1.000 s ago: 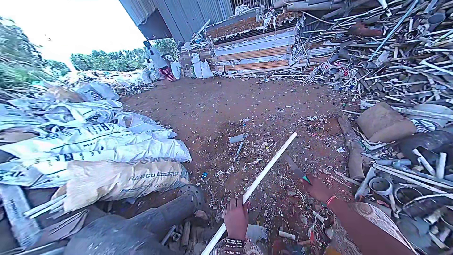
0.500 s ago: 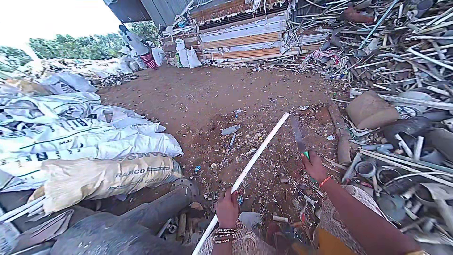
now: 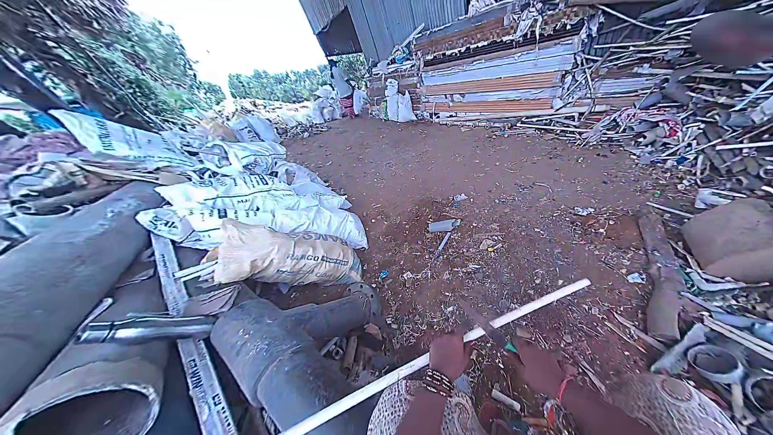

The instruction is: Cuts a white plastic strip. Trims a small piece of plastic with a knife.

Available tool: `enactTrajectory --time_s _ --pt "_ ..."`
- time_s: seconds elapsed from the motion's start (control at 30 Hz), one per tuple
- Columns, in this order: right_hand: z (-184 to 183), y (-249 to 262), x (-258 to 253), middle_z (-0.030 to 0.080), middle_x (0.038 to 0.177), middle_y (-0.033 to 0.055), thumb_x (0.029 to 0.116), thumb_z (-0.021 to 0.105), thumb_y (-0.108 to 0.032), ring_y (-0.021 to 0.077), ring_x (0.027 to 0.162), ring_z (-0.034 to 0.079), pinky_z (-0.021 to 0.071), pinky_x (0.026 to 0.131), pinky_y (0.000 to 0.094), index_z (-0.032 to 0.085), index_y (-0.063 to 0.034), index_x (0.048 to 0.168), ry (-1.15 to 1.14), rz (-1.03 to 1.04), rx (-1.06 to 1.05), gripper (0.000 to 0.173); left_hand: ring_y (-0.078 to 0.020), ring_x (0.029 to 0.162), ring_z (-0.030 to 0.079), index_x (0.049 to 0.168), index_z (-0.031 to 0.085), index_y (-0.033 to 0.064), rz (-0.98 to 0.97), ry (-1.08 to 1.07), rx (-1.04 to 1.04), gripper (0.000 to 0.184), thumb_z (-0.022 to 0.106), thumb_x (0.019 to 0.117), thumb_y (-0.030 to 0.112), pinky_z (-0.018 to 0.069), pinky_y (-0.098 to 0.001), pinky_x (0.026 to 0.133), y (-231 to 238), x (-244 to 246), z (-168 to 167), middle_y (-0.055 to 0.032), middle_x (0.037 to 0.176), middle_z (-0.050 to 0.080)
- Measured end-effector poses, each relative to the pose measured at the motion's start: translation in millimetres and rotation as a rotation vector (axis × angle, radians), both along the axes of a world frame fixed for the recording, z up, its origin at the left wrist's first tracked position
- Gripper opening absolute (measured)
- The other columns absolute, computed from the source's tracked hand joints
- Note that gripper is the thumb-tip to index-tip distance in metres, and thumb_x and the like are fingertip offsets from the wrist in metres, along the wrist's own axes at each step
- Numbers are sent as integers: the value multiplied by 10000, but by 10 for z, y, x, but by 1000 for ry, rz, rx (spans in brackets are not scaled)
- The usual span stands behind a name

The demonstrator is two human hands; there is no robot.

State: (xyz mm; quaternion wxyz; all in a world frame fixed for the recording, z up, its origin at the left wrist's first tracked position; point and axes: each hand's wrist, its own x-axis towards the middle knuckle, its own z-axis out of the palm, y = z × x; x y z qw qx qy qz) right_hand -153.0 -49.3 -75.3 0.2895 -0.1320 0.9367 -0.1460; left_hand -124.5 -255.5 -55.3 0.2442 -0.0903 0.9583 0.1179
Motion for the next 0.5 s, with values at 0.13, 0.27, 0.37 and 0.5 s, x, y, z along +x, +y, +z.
enactTrajectory --time_s 0.13,0.27,0.37,0.5 --pt "-182 294 -399 646 1291 283 1112 395 -453 440 1229 631 485 1017 608 500 -2 1436 42 -293 -31 565 -424 1193 647 1469 496 70 -17 1 -26 534 399 1100 443 506 -597 996 -70 22 -43 -248 1259 670" --pt "-494 830 -788 619 1307 334 1108 433 -423 466 1249 605 461 1047 612 535 79 1392 92 -659 -181 586 -426 1176 654 1452 512 66 -36 -21 -36 529 378 1105 442 516 -605 972 -110 52 -22 -244 1254 672" --pt "-423 415 -478 640 1267 317 1109 430 -430 460 1217 625 475 1030 601 524 56 1397 -6 -338 -111 573 -438 1170 653 1437 506 42 -62 -24 -50 511 404 1102 414 517 -606 968 -71 40 -42 -254 1242 672" --pt "-298 -156 -48 655 1273 273 1096 452 -455 438 1205 636 484 1005 621 559 -3 1378 -54 6 -72 543 -433 1202 638 1460 514 78 -59 -39 -17 500 441 1089 405 499 -612 995 -65 73 -88 -250 1276 663"
